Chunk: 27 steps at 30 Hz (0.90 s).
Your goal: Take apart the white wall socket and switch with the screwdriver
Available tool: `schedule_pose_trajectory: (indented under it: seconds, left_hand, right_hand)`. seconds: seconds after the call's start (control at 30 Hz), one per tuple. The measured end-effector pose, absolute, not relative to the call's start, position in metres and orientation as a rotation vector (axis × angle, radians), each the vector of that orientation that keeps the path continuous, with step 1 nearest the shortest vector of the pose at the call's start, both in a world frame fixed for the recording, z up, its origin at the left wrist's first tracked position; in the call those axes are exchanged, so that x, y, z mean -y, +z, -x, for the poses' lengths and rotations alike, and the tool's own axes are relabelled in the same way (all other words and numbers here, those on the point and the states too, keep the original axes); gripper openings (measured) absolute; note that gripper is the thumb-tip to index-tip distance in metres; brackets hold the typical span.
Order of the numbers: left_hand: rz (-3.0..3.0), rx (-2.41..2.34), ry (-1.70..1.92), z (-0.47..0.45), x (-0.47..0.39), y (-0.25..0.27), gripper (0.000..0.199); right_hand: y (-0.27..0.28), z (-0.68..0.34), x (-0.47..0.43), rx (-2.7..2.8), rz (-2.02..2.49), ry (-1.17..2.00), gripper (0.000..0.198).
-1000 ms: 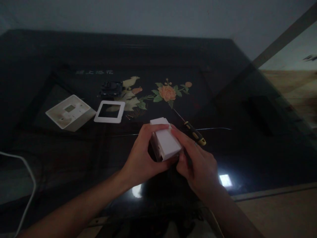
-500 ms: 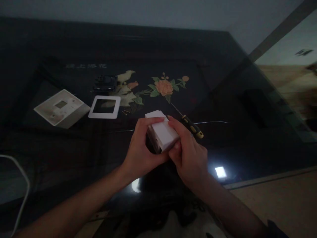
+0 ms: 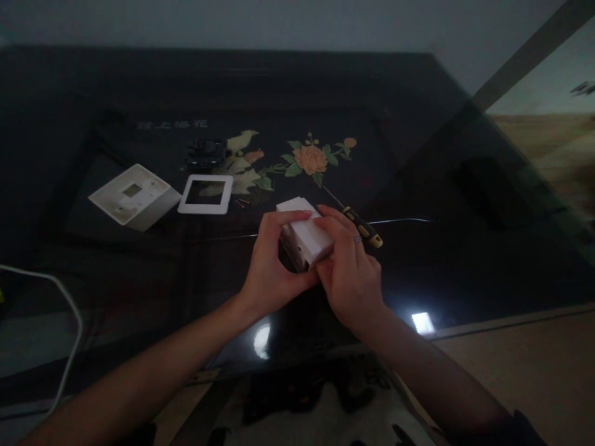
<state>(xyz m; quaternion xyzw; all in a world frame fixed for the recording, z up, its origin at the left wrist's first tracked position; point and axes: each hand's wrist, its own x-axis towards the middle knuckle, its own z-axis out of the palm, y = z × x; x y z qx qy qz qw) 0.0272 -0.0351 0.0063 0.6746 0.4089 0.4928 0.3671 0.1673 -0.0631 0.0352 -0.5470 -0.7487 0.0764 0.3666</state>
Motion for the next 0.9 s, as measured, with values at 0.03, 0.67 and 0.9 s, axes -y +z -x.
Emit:
schedule_pose_trajectory:
  seconds: [0.03, 0.67, 0.9]
  left_hand:
    - [-1.754, -1.046, 1.26, -0.027, 0.035, 0.006, 0.063]
    - [-1.852, -1.066, 1.219, -0.022, 0.034, 0.006, 0.063]
    - [-1.755, -1.075, 1.166, -0.024, 0.031, 0.009, 0.065]
  right_hand:
    - [0.035, -0.167, 0.063, 1.932, 1.409, 0.191, 0.041]
    - [0.034, -0.167, 0.064, 1.921, 1.414, 0.259, 0.048]
    - [0.049, -0.181, 0.064, 2.015, 1.266, 0.373, 0.055]
